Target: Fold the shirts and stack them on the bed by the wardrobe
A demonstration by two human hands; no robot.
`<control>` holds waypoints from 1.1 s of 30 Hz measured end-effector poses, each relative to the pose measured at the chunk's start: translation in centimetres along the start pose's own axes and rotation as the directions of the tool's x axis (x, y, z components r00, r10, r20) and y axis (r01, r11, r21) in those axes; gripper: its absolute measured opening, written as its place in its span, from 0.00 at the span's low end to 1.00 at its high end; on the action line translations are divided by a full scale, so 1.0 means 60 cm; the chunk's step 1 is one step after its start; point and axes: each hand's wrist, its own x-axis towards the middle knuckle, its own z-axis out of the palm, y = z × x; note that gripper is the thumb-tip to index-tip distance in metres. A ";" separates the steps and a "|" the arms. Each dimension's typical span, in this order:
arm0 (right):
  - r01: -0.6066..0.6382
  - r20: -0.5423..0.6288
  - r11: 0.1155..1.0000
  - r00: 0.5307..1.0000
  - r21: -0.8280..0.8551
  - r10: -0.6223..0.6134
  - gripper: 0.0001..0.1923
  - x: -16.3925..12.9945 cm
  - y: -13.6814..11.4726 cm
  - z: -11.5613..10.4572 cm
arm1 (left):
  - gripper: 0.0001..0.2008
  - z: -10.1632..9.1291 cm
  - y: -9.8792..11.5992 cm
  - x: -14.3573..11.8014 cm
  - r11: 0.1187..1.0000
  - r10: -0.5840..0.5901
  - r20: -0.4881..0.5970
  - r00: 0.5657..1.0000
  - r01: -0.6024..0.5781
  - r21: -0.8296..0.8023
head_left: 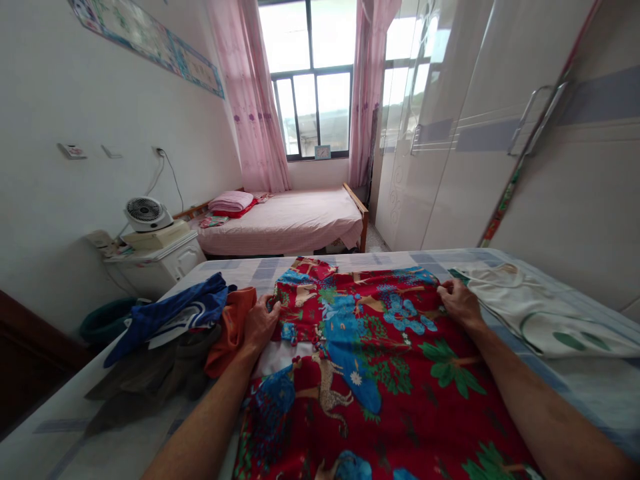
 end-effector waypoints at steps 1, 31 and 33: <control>0.011 -0.004 0.999 1.000 0.038 -0.011 0.22 0.000 0.000 -0.001 | 0.16 0.001 -0.002 0.001 1.000 0.004 -0.006 1.000 -0.004 -0.008; 0.447 -0.471 0.380 0.881 0.810 -0.033 0.22 0.118 -0.136 -0.320 | 0.14 -0.298 0.283 0.170 0.643 0.207 -0.436 0.876 -0.458 -0.614; 0.357 -0.370 0.407 0.928 0.841 -0.048 0.22 0.087 -0.099 -0.305 | 0.11 -0.290 0.247 0.121 0.682 0.273 -0.398 0.876 -0.467 -0.562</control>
